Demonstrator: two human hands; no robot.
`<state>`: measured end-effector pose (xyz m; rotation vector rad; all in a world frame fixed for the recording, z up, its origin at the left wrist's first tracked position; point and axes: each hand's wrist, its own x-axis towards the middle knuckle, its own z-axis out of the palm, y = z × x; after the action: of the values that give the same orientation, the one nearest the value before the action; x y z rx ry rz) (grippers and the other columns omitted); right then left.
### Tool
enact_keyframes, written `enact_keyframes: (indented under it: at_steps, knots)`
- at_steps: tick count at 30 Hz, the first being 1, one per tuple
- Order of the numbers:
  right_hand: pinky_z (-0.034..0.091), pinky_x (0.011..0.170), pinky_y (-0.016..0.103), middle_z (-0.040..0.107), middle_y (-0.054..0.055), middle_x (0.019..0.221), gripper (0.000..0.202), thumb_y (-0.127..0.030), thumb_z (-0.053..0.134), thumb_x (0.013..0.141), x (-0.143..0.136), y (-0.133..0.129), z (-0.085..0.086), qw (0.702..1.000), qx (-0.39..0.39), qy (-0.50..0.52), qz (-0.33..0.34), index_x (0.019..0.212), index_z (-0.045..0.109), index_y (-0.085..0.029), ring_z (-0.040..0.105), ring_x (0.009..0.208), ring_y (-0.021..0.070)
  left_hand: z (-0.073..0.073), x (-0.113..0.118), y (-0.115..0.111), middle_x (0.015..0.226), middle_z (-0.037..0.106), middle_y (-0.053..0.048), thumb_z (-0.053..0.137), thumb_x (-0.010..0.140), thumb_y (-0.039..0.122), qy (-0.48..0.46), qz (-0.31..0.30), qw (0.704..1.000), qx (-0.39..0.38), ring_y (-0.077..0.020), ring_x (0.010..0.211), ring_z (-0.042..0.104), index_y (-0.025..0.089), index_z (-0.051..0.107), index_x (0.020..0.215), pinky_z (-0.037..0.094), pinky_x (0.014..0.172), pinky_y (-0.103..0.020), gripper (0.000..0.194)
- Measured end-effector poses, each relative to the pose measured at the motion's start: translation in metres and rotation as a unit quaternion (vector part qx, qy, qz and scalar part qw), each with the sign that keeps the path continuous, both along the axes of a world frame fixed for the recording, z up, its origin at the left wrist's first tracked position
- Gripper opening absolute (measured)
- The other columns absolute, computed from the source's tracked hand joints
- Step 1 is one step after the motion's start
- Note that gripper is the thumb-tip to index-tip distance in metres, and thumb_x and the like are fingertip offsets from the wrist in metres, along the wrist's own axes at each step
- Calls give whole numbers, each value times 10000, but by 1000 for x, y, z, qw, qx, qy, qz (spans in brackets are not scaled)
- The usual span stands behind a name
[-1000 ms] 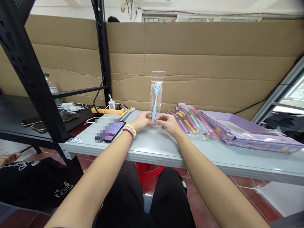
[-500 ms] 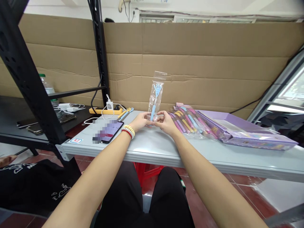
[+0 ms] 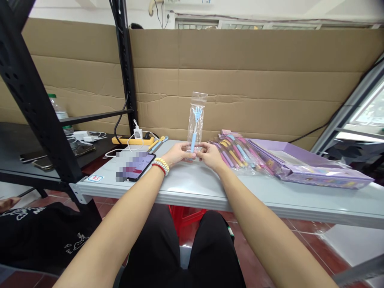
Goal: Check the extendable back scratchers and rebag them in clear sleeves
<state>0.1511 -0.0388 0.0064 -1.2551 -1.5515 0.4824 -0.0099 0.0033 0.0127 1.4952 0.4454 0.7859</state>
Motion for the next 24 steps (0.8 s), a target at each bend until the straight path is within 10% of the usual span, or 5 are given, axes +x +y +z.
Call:
enact_keyframes:
  at_steps: [14,24]
  knots:
    - [373,498,238,533,-49,499,248,-340,633,688,-4,-1,-1,998,-50,-29,-15,846,586,-155,494,444,113,-3,3,4,694,677,-42,811,607,134,73,85,993,26,-130,645,627,91,679,821,548,650,-286,255]
    - [407,616,277,618,14,587,190,-345,566,716,7,5,1,968,-24,-14,-248,767,619,-170,569,562,161,-10,2,12,665,647,-26,738,621,78,167,180,966,77,-154,632,633,115,658,764,551,568,-262,168]
